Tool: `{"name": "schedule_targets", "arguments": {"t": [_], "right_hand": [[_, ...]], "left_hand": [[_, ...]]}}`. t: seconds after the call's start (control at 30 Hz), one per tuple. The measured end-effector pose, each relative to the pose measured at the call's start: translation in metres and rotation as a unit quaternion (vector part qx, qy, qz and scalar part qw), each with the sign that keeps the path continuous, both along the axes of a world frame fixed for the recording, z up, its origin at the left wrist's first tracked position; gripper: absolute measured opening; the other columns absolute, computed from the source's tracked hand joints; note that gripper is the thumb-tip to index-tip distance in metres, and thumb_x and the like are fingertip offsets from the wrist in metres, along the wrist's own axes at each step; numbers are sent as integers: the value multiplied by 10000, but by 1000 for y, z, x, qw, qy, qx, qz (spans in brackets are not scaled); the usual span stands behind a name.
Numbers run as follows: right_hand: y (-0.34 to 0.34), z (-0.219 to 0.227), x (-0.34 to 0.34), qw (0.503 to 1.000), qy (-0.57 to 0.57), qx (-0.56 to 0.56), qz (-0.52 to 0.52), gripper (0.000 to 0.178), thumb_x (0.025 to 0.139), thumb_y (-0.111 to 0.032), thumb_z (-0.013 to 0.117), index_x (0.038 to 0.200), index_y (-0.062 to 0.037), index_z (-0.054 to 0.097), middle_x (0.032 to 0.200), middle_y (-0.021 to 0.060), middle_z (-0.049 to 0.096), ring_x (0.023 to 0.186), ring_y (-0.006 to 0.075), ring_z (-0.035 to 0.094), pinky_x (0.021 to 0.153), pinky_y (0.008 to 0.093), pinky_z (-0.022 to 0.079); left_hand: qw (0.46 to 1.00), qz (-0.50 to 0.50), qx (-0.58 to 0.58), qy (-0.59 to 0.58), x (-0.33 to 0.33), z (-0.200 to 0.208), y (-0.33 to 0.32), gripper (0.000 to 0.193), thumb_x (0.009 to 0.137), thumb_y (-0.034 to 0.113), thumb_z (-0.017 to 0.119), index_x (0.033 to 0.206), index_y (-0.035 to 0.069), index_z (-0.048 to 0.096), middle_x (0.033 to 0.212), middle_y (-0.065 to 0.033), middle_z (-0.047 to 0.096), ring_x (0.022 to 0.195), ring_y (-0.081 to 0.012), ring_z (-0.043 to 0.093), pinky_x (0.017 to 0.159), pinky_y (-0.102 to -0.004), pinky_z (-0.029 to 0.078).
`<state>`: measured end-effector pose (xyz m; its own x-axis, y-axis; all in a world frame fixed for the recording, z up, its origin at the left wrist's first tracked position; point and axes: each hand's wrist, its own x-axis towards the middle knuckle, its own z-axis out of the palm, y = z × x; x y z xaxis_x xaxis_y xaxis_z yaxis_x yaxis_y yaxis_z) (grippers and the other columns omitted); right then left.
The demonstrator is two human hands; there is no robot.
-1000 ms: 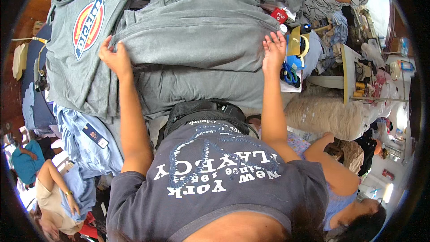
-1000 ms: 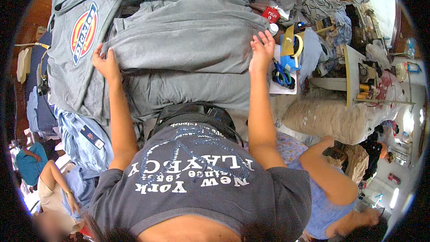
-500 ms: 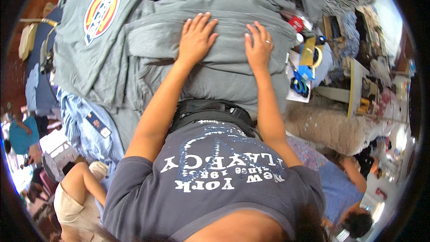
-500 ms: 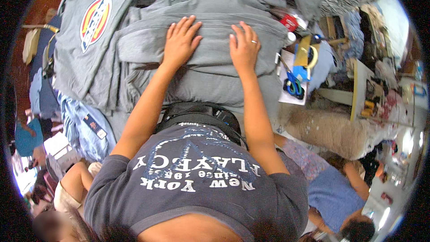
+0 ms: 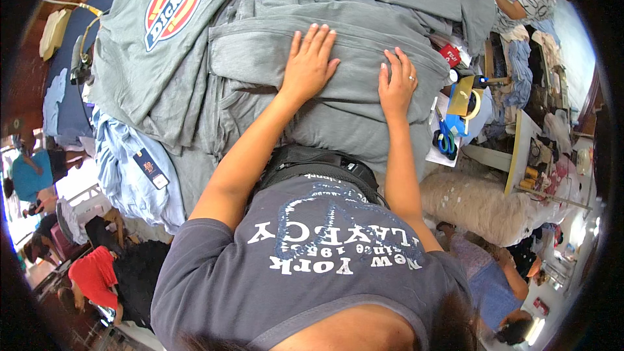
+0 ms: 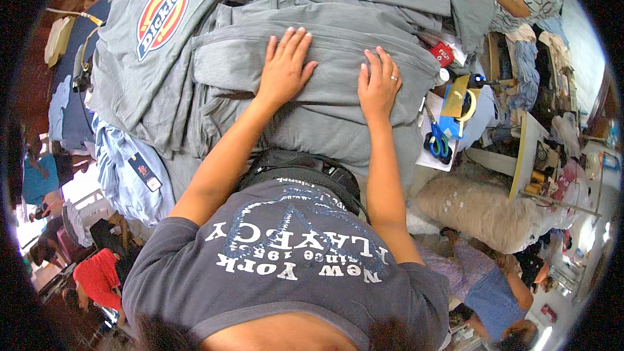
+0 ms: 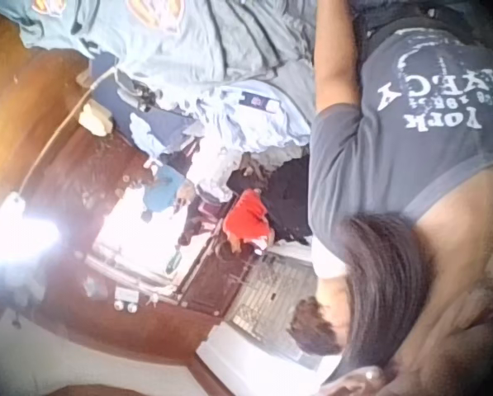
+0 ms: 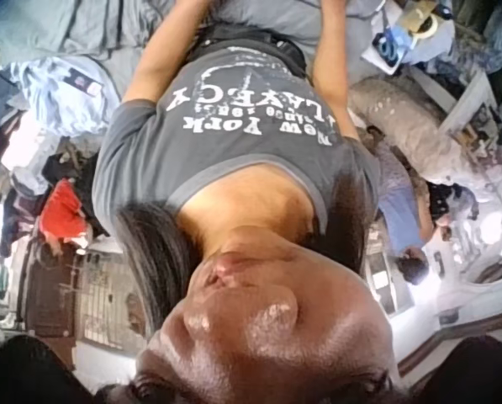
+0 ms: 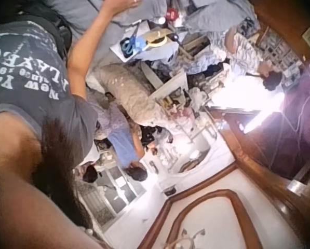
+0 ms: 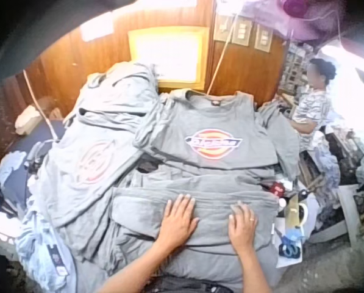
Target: The person picks up grey t-shirts from a stack, uses shears to cut loose threads from the garment, then folds each shirt and places it onto a separate stack.
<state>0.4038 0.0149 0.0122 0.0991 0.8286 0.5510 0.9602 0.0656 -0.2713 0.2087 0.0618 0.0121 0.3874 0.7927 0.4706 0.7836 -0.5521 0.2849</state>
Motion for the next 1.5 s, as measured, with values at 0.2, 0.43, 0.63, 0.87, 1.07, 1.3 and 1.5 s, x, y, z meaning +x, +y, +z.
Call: {"name": "schedule_targets", "arguments": {"t": [0.2, 0.43, 0.63, 0.87, 1.07, 1.3, 1.5], "right_hand": [[4, 2, 31, 990, 114, -8, 83, 285, 754, -126, 562, 1037, -104, 532, 1134, 60, 497, 1043, 267, 445, 849, 358, 367], [7, 16, 15, 998, 55, -36, 23, 338, 724, -106, 586, 1054, -148, 528, 1084, 44, 494, 974, 272, 463, 813, 384, 384], [15, 42, 13, 986, -35, -163, -31, 404, 690, -161, 640, 1072, -179, 509, 1021, 61, 520, 916, 285, 493, 757, 404, 414], [32, 50, 25, 969, 16, -242, -53, 383, 665, -244, 663, 1011, -169, 518, 862, 115, 592, 809, 314, 579, 657, 436, 444], [43, 73, 37, 975, -13, -215, -59, 215, 690, -225, 619, 876, -132, 567, 772, 138, 609, 758, 314, 589, 641, 422, 455], [86, 126, 2, 966, -62, -214, -130, 161, 690, -138, 525, 760, -55, 644, 816, 147, 624, 749, 284, 612, 636, 382, 480], [125, 136, -91, 970, -56, 157, 179, 243, 727, -175, 518, 954, -125, 586, 942, 125, 598, 833, 273, 586, 691, 378, 468]], "left_hand": [[973, 207, -7, 102, -54, 28, 5, 600, 772, 430, 515, 1241, 87, 369, 1310, -61, 345, 1244, -238, 261, 935, -622, 128], [981, 180, -16, 72, -82, 28, 12, 648, 682, 410, 619, 1222, 142, 380, 1282, -60, 354, 1230, -246, 268, 933, -613, 144], [989, -25, -35, 144, -78, 51, 32, 315, 637, 186, 659, 904, 121, 505, 944, -46, 476, 984, -221, 442, 868, -410, 312], [980, -81, -107, 146, -105, 72, 39, 315, 621, 232, 678, 789, 35, 500, 774, -132, 539, 769, -314, 532, 654, -404, 411], [967, -115, -189, 122, -120, 111, 15, 278, 631, 204, 675, 738, -1, 520, 704, -164, 560, 716, -330, 557, 608, -388, 427], [871, -254, -392, 154, -87, 83, -41, 413, 654, 338, 680, 706, -31, 503, 627, -216, 527, 599, -363, 515, 557, -416, 395], [558, -218, -690, -406, 16, 78, -94, 235, 776, 222, 623, 743, 5, 541, 653, 2, 537, 552, -84, 494, 511, -232, 438]]}}
